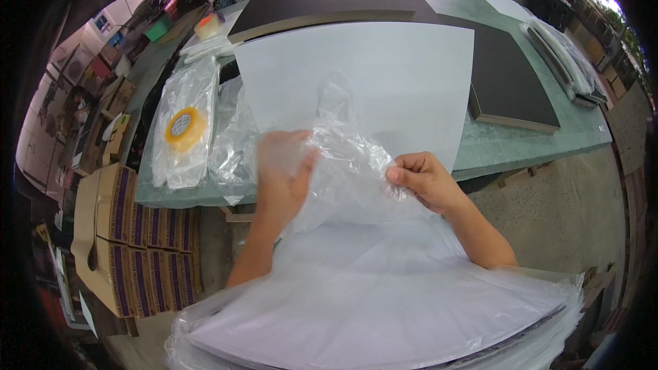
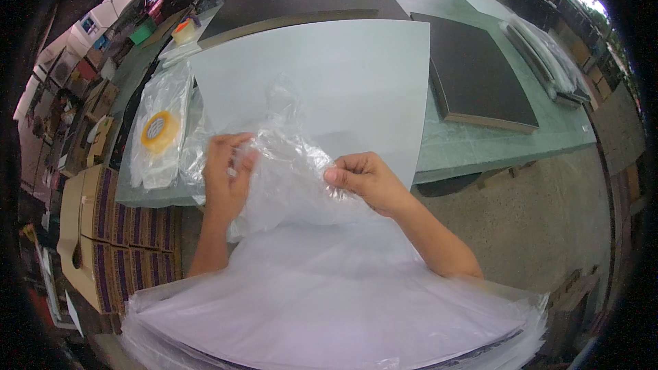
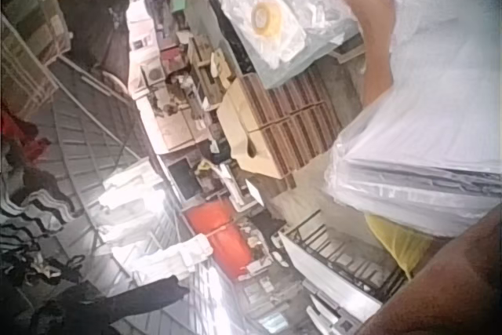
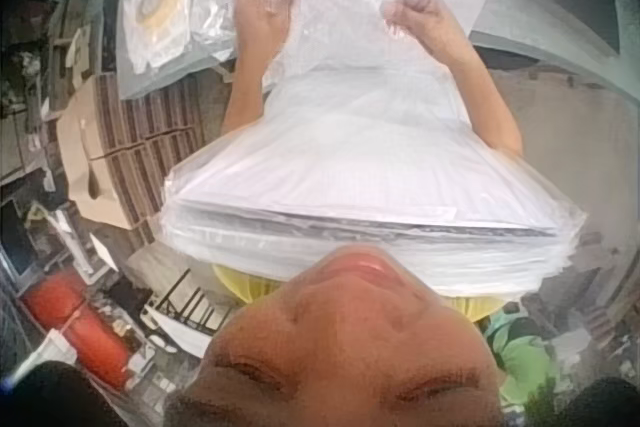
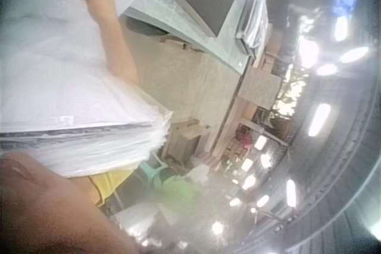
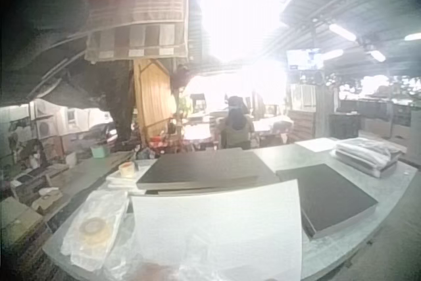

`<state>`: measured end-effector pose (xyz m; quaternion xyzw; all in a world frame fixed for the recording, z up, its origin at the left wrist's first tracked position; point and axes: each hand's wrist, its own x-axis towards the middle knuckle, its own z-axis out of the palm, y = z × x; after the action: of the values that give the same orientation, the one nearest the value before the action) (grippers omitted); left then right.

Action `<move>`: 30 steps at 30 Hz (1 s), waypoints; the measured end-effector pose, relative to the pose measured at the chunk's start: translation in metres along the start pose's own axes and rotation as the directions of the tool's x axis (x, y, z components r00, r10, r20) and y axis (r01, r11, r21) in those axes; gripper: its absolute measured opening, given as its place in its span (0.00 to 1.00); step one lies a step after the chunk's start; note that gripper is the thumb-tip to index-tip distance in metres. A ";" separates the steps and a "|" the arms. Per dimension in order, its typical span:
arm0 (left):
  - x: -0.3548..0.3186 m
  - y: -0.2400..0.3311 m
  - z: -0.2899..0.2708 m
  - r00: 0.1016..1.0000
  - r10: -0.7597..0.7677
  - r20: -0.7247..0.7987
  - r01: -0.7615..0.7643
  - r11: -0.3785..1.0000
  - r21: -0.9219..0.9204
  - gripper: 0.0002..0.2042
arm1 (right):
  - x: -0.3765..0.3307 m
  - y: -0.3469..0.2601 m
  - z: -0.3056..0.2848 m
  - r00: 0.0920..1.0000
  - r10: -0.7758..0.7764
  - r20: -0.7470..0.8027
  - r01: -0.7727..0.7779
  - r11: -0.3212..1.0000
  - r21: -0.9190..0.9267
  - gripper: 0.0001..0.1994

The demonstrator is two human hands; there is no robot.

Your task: The person wraps black panels with a plastic film by hand, pulling the film from a stack and smoothing it over the surface of the panel.

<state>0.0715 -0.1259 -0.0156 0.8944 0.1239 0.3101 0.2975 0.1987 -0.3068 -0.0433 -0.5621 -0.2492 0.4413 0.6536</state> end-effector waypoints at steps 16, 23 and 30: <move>0.000 -0.026 -0.011 0.971 -0.075 -0.228 -0.056 0.853 -0.519 0.07 | 0.004 -0.006 -0.009 0.995 -0.089 0.049 0.066 0.931 0.359 0.08; -0.008 -0.051 -0.018 0.982 -0.185 0.038 0.097 0.319 -0.943 0.09 | 0.000 -0.002 -0.018 0.992 0.057 0.115 -0.099 0.911 0.400 0.08; -0.008 -0.026 -0.008 0.960 -0.102 0.259 0.251 0.721 -0.646 0.04 | -0.005 -0.006 -0.009 0.963 -0.004 0.268 -0.105 0.914 0.392 0.09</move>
<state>0.0593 -0.1047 -0.0304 0.7374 0.0571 0.2098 0.6395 0.2057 -0.3152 -0.0386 -0.3581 -0.2228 0.5706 0.7046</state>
